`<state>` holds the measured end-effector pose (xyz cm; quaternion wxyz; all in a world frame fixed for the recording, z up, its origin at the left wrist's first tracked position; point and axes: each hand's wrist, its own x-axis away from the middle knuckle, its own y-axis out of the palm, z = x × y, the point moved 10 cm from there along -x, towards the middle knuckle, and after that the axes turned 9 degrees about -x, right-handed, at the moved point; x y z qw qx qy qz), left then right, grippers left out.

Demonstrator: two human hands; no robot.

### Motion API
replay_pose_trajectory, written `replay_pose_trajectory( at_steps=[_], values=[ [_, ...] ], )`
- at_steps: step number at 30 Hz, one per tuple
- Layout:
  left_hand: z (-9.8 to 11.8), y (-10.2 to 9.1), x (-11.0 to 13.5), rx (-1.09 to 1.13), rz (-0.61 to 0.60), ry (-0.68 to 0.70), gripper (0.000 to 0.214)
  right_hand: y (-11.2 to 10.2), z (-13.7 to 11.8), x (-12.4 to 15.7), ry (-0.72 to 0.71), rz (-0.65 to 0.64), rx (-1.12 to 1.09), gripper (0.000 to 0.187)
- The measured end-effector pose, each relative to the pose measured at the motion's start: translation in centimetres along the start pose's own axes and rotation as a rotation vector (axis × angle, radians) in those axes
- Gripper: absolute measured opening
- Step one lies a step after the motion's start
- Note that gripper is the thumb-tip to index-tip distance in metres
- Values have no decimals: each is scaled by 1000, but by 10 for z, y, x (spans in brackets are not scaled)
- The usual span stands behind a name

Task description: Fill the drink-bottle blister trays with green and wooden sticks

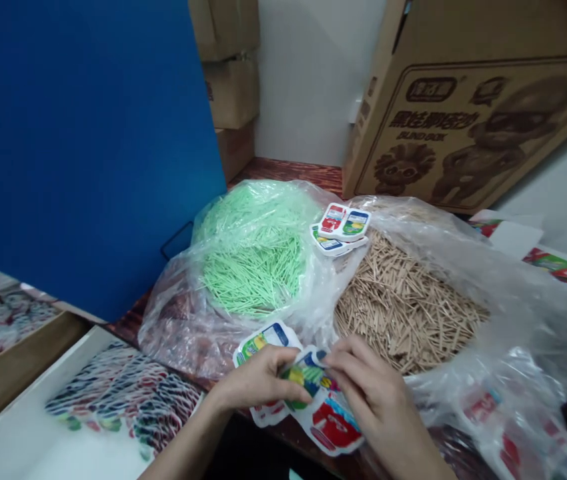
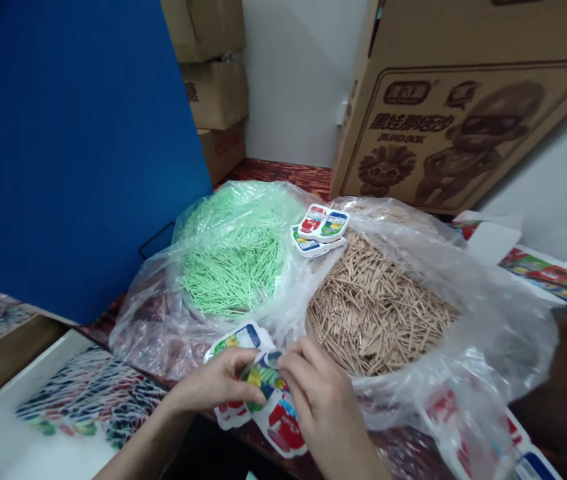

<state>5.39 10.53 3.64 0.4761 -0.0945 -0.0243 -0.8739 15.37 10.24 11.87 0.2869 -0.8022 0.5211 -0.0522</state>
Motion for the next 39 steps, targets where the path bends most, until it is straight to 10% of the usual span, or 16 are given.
replay_pose_trajectory(
  at_steps=[23, 30, 39],
  values=[
    [-11, -19, 21, -51, 149, 34, 19, 46, -6, -5, 49, -208, -48, 19],
    [-35, -34, 18, 126, 308, -41, 17, 23, 25, -1, 202, 34, -56, 15],
    [-42, 1, 0, 106, 137, -130, 24, -4, 43, 17, 176, 321, 54, 37]
  ],
)
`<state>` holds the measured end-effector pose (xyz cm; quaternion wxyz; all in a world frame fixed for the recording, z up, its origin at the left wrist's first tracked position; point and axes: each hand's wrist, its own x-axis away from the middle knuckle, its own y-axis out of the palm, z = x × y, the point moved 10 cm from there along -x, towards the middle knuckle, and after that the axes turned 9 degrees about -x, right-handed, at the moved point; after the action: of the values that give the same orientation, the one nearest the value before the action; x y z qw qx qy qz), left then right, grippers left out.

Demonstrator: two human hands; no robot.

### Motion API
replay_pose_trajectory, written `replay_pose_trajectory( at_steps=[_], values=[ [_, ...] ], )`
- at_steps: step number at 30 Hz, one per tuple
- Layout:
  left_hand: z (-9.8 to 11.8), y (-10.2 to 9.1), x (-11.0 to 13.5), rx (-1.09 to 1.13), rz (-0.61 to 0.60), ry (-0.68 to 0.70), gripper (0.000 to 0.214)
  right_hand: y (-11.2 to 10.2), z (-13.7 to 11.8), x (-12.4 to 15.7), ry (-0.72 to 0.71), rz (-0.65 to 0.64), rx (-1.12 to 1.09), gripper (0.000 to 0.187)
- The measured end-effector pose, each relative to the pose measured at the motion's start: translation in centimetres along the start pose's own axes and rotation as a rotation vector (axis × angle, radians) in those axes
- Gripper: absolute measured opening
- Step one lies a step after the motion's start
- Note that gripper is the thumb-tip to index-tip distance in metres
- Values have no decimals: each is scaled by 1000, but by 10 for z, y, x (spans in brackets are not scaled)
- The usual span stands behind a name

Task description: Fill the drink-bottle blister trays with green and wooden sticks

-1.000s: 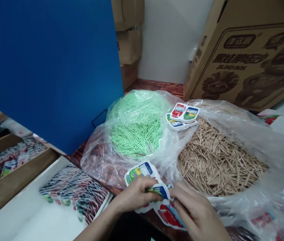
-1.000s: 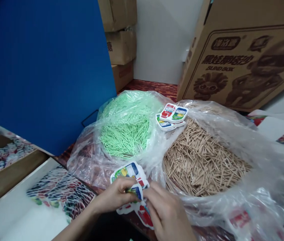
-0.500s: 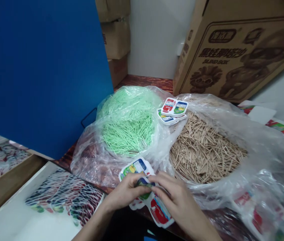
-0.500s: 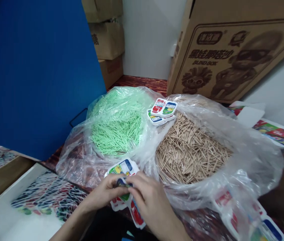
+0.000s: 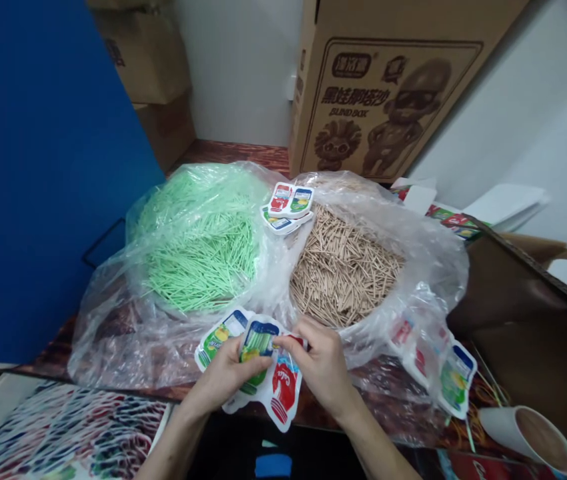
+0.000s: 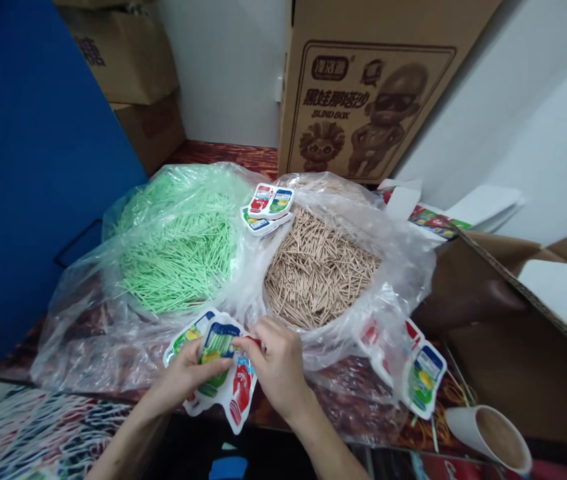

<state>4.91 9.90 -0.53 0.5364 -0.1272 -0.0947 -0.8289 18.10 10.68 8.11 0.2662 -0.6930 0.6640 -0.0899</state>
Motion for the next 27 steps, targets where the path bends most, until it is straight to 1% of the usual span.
replay_pose_trajectory(
  at_steps=[3, 5, 9, 11, 14, 17, 19, 21, 22, 25, 26, 27],
  values=[
    [12, 0, -4, -110, 70, 64, 18, -8, 10, 4, 10, 49, -55, 35],
    [17, 2, -7, -146, 96, 77, 15, -12, 13, 7, -5, 75, -73, 36],
    [12, 17, -13, -71, 113, 52, 19, -21, 11, 9, -65, 173, -14, 38],
    [8, 24, -17, -26, 148, 47, 25, -23, 9, 9, -85, 212, -13, 39],
    [8, 31, -21, -23, 199, 43, 23, -24, 12, 7, -55, 230, -92, 39],
    [14, 33, -24, -82, 211, 52, 19, -26, 20, 7, 10, 223, -155, 38],
    [17, 31, -25, -124, 223, 66, 18, -27, 23, 7, 50, 192, -173, 36],
    [15, 26, -25, -153, 242, 73, 19, -26, 28, 5, 106, 132, -202, 33],
    [13, 24, -24, -160, 247, 74, 20, -24, 32, 4, 142, 84, -229, 31],
    [2, 19, -24, -143, 234, 50, 25, -17, 47, -9, 258, -130, -362, 24],
    [-3, 18, -24, -125, 225, 36, 27, -19, 54, -18, 295, -180, -395, 22],
    [-7, 17, -23, -103, 222, 23, 29, -26, 63, -29, 338, -192, -412, 22]
  ],
)
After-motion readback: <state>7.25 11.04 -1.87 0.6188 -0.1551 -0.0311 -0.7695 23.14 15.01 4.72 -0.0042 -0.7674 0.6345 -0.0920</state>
